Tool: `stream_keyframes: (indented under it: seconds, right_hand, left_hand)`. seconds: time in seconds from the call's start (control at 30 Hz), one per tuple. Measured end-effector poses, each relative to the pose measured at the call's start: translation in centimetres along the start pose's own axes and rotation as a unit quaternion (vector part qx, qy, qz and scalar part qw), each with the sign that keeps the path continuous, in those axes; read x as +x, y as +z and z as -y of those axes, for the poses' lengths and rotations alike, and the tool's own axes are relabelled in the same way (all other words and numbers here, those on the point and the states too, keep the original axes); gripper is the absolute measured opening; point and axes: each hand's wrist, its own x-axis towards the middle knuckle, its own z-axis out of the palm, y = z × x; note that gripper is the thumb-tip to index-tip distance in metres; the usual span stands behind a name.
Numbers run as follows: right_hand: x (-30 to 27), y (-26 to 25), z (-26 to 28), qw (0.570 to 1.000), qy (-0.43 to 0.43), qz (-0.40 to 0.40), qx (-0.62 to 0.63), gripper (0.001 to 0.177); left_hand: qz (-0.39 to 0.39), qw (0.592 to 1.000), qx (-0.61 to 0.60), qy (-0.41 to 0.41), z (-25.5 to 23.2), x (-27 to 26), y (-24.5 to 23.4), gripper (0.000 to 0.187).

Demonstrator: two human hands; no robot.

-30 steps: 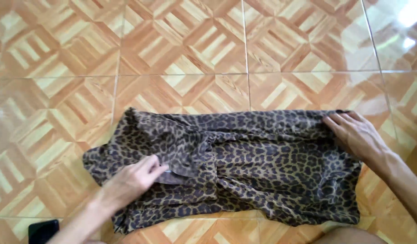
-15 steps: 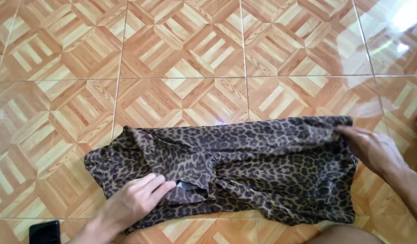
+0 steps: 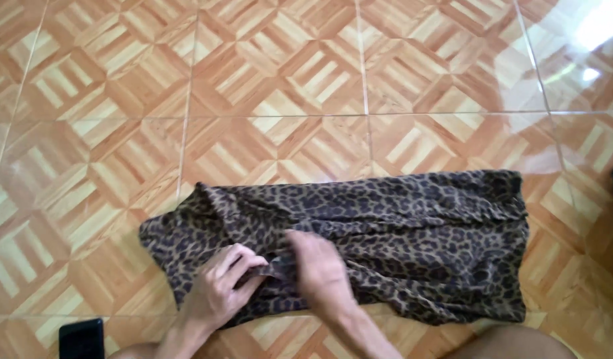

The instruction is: The person sits on the floor and folds a leopard-print shirt by hand. They smooth the fabric, fold the sleeves and sides inward, fold the shirt into a compact rectangle, and button the collar before placing it aside.

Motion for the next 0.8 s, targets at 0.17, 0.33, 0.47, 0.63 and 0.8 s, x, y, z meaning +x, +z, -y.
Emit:
stream_keyframes:
  seconds: [0.17, 0.33, 0.47, 0.63, 0.8]
  right_hand:
    - [1.2, -3.2, -1.3, 0.999, 0.007, 0.025, 0.02, 0.069]
    - [1.8, -5.2, -1.5, 0.989, 0.013, 0.119, 0.091, 0.079]
    - [1.8, -6.6, -2.3, 0.977, 0.007, 0.193, 0.093, 0.08]
    - [1.6, -9.8, -1.6, 0.964, -0.024, 0.237, 0.118, 0.076]
    - [0.7, -8.7, -2.6, 0.951, -0.004, 0.294, 0.093, 0.069]
  left_hand:
    - [0.041, 0.99, -0.092, -0.096, 0.1, -0.5, 0.0, 0.032]
    - [0.158, 0.972, -0.079, -0.152, 0.7, -0.6, 1.1, 0.091]
    - [0.2, 0.958, -0.105, -0.176, 1.2, -1.2, -0.2, 0.061]
    - [0.122, 0.963, -0.217, -0.106, 0.0, -0.5, -3.4, 0.036]
    - [0.281, 0.902, -0.225, -0.238, -0.5, 0.3, -4.1, 0.046]
